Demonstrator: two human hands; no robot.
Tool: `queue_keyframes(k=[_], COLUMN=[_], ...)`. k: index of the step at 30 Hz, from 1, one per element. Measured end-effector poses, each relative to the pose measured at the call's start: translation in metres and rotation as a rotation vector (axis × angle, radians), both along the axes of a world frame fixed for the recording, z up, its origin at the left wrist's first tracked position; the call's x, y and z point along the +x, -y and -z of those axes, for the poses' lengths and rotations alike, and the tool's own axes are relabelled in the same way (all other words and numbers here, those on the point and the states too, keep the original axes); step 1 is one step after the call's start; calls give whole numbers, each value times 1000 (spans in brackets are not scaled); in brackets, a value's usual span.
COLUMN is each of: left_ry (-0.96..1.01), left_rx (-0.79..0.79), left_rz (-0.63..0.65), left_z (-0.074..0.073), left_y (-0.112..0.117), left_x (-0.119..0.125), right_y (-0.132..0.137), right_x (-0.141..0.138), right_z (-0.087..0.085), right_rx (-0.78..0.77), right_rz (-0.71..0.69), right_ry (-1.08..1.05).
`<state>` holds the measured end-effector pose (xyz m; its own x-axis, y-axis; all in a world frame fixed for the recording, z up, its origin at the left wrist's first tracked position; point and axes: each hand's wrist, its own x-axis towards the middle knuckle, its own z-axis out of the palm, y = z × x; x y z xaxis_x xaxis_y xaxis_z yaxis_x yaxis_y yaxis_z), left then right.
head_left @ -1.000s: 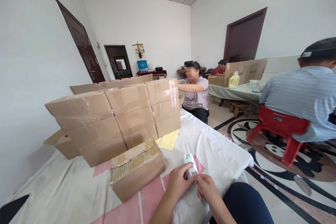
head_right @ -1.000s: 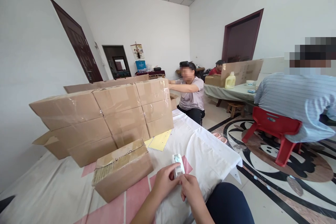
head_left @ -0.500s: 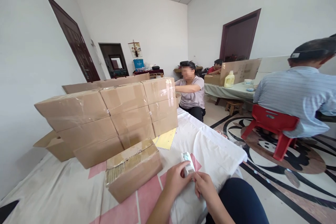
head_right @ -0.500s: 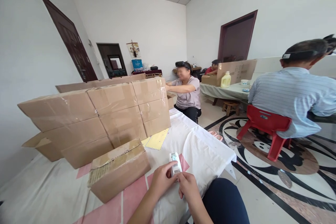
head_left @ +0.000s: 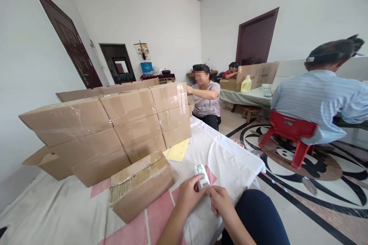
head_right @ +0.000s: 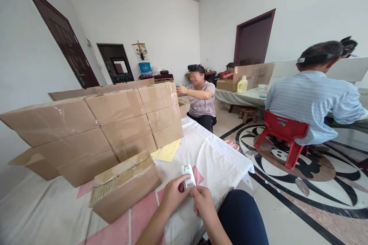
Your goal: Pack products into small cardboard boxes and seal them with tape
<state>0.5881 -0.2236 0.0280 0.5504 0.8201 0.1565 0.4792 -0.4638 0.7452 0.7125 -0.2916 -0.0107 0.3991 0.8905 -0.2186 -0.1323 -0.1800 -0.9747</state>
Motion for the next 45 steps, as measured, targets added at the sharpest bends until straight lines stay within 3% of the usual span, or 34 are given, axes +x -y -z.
queue_keyframes(k=[7,19,29,37,45], left_ry=[8,52,91,69,70], left_rx=[12,42,36,-19,-25], left_rz=[14,51,235,108,67], left_z=[4,15,19,12,11], left_y=[-2,-8,-18,-9,-6], left_x=[-1,-3,-15,-5,-2], right_y=[-1,6,6,3,1], right_x=[2,0,1,3,3], right_z=[4,-11,-2,4,5], right_rx=[-36,-26,-52,-84,-92], right_rz=[4,5,-7,-50,-54], right_ry=[-17,-41,34,126,156])
